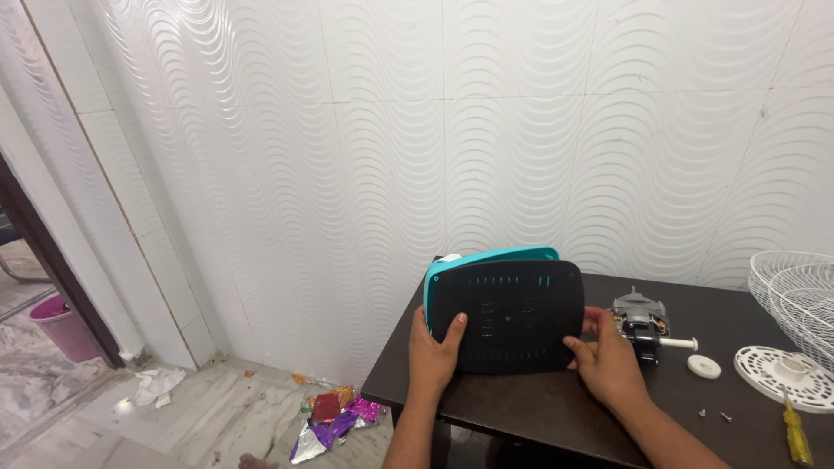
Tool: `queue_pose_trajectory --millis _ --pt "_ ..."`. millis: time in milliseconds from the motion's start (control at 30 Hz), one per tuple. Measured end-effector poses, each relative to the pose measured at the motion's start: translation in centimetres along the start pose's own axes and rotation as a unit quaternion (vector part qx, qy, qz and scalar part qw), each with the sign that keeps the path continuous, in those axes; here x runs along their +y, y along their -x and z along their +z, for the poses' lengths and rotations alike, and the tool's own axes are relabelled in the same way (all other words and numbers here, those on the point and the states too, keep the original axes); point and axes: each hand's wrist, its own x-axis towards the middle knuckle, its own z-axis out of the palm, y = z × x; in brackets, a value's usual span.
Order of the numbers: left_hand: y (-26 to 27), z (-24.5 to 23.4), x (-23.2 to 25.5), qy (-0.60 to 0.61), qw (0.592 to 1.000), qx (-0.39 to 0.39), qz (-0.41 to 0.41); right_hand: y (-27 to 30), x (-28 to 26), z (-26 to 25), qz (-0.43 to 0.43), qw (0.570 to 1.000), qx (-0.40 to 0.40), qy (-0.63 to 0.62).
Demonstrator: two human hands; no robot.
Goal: The person assembles an electric fan by securing the motor to the base with a screwdriver, attaching the fan cage, and installing a small white cap on the motor shaft. The person uses a screwdriver to fasten screws into the base and aligns components for reassembly.
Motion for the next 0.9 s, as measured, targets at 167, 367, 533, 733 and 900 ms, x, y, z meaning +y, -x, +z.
queue_pose_trajectory --millis 167,367,533,733,900 --pt "0.7 -0.2 1.3 0.019 1.0 -0.019 -0.005 0.1 0.0 -0.2 0.016 1.0 -0.004 0.018" --pt "0.8 -0.6 1.9 0.029 0.999 -0.035 -0.007 0.1 0.2 0.0 -0.005 0.999 0.0 0.036" --pt "0.9 -0.8 2.0 0.047 0.998 -0.04 0.0 -0.1 1.2 0.1 -0.094 0.994 0.019 0.043" --pt "0.9 -1.0 2.7 0.075 0.994 -0.057 -0.05 -0.5 2.1 0.4 -0.064 0.998 -0.007 -0.023" --pt "1.0 -1.3 2.8 0.081 0.992 -0.061 -0.077 -0.7 2.4 0.4 -0.048 0.998 -0.027 -0.014"
